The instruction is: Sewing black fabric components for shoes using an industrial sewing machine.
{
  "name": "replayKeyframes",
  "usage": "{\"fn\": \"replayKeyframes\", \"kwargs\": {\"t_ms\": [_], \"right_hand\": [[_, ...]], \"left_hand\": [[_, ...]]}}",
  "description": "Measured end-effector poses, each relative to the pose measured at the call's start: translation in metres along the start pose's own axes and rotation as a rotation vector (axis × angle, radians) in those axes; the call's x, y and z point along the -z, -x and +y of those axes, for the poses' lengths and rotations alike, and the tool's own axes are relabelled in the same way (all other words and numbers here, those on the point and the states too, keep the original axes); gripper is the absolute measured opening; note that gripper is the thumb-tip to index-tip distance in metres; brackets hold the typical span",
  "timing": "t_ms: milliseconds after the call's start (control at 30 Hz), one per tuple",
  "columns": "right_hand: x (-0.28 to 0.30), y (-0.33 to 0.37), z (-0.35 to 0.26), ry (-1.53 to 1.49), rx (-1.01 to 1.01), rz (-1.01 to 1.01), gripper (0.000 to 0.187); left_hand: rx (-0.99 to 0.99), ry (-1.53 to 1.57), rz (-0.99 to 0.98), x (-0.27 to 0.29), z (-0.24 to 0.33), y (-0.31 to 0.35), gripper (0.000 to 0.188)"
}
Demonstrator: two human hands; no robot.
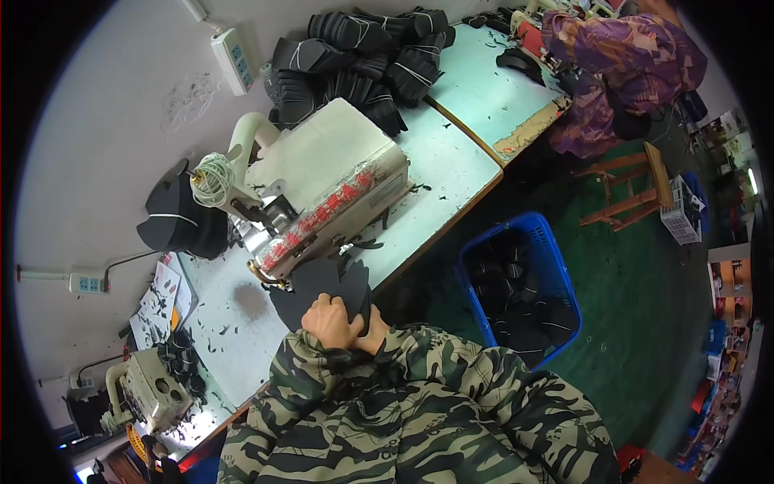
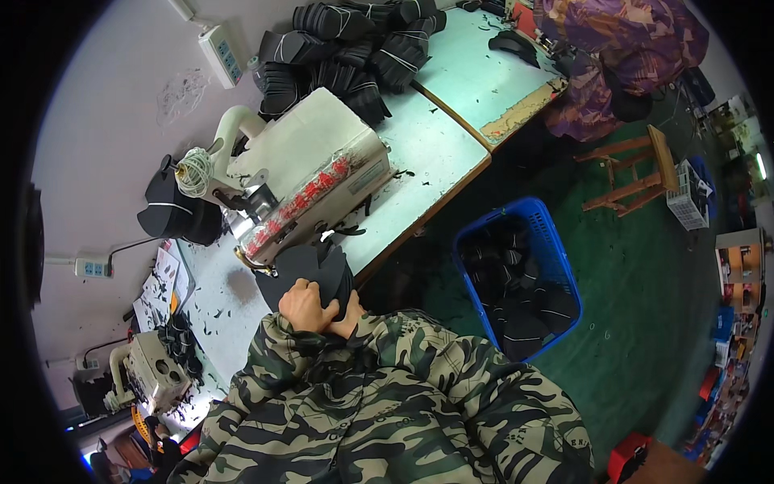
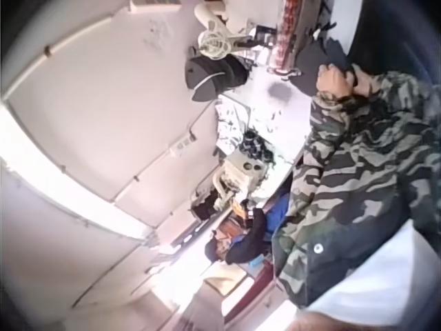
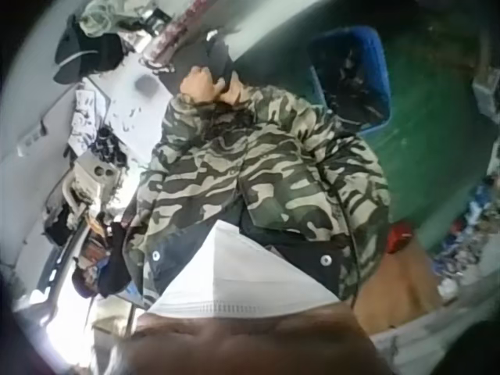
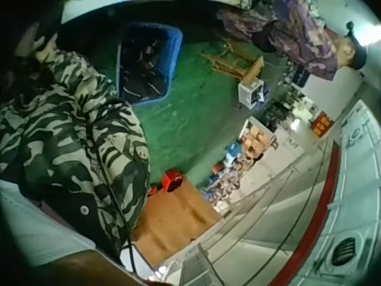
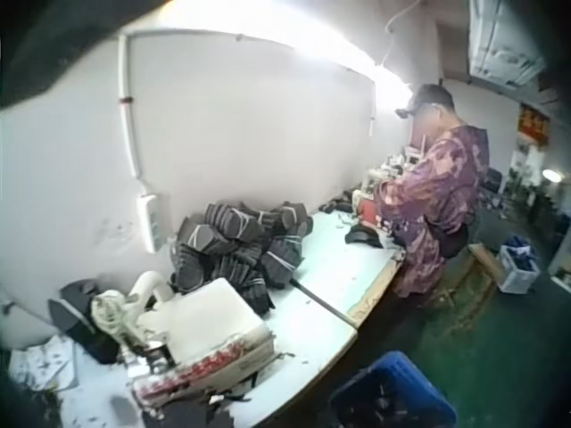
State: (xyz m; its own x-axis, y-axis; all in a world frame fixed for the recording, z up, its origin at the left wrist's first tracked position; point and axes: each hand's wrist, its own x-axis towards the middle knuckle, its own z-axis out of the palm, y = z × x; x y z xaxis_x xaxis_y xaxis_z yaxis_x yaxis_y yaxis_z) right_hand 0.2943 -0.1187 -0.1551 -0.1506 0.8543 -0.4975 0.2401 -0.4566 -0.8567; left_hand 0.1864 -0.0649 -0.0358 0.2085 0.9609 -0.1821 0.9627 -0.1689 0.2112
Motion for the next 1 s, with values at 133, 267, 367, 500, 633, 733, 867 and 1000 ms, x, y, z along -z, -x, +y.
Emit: {"fn": "replayKeyframes", "kwargs": {"t_ms": [133, 267, 367, 500, 633, 733, 867, 1000], "right_hand": [[0.012, -0.003, -0.007, -0.13, 0.116, -0.042, 0.095], [0.013, -0.001, -0.021, -0.147, -0.125, 0.0, 0.097], [0.016, -0.003, -0.027, -0.076, -0.188, 0.08, 0.097], [0.019, -0.005, -0.026, -0.16, -0.035, -0.005, 0.098], [0.019, -0.006, -0.027, -0.183, 0.027, -0.042, 0.092], [0.024, -0.013, 0.001, -0.19, 0.088, -0.031, 0.081], [0.025, 0.008, -0.061, -0.432, -0.195, -0.129, 0.083], [0.027, -0.011, -0.012, -0.236, -0.11, -0.007, 0.087]], "left_hand": [[0.014, 0.536, -0.033, 0.004, -0.036, -0.01, 0.022], [0.262, 0.923, -0.265, -0.01, -0.068, -0.007, 0.02], [0.297, 0.949, -0.315, -0.001, -0.056, -0.009, 0.02], [0.29, 0.844, -0.337, 0.004, -0.056, -0.013, 0.021], [0.232, 0.769, -0.276, 0.01, -0.051, -0.011, 0.025], [0.189, 0.768, -0.195, 0.006, -0.049, -0.01, 0.027], [0.152, 0.708, -0.084, -0.003, -0.056, -0.001, 0.033], [0.145, 0.863, -0.006, 0.009, -0.077, 0.009, 0.036]]}}
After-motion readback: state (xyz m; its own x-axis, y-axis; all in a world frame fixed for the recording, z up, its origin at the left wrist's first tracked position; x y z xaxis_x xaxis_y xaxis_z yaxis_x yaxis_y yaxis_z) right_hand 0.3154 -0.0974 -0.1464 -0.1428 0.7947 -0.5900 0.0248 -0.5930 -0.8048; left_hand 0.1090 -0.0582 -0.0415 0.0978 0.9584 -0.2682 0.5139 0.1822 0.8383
